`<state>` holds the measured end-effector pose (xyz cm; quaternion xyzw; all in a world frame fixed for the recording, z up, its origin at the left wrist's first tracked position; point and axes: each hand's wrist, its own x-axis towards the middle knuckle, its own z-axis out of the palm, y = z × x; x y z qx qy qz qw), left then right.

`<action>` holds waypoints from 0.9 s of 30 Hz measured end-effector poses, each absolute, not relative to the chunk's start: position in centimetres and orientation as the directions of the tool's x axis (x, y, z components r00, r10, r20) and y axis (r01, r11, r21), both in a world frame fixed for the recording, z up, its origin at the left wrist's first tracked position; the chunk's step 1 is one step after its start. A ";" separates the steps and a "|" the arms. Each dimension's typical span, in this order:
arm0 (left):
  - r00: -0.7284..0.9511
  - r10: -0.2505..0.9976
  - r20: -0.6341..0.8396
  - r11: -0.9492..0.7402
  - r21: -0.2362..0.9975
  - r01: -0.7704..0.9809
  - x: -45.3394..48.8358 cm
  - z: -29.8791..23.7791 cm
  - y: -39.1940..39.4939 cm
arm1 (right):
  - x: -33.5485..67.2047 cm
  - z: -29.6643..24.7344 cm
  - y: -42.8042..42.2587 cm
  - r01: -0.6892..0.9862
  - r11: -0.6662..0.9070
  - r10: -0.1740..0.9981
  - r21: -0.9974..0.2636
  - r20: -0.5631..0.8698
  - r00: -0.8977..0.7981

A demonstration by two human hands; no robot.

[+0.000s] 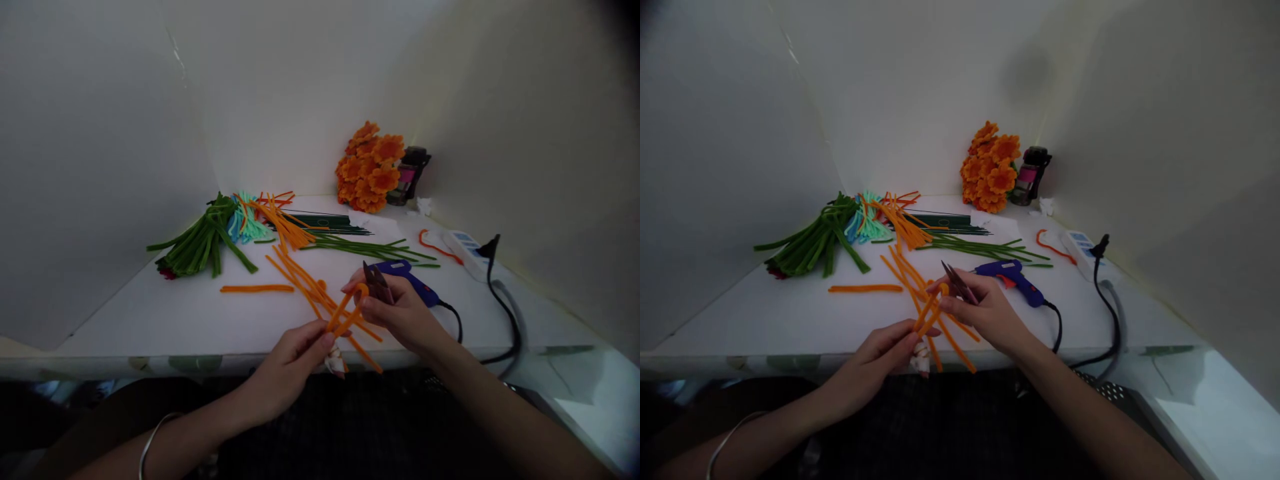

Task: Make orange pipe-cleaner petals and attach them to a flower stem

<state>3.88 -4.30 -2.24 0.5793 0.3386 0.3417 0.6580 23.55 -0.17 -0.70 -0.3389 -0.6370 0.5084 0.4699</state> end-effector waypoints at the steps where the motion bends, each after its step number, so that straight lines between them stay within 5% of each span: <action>1: 0.532 0.846 -0.034 0.073 0.996 -0.053 3.9 -2.2 -4.2 | 23.5 -0.7 -0.2 -0.076 0.237 0.914 -0.969 0.248 -0.321; 8: 0.529 0.845 -0.081 0.186 0.971 -0.148 4.2 -2.1 -4.1 | 22.6 -0.1 -0.6 -0.278 0.025 0.963 -0.960 0.098 -0.253; 15: 0.584 0.801 -0.127 0.257 0.955 -0.145 4.2 -3.0 -4.1 | 22.5 -0.1 -0.9 -0.289 -0.035 0.963 -0.957 0.045 -0.267; 19: 0.637 0.763 -0.109 0.188 0.981 -0.057 3.9 -3.0 -3.9 | 22.7 -0.5 -1.0 -0.250 -0.023 0.956 -0.968 0.052 -0.290; 27: 0.524 0.852 0.001 0.130 0.968 -0.214 4.1 -1.9 -4.3 | 21.3 -0.7 -2.1 0.008 0.074 0.954 -0.997 0.068 -0.291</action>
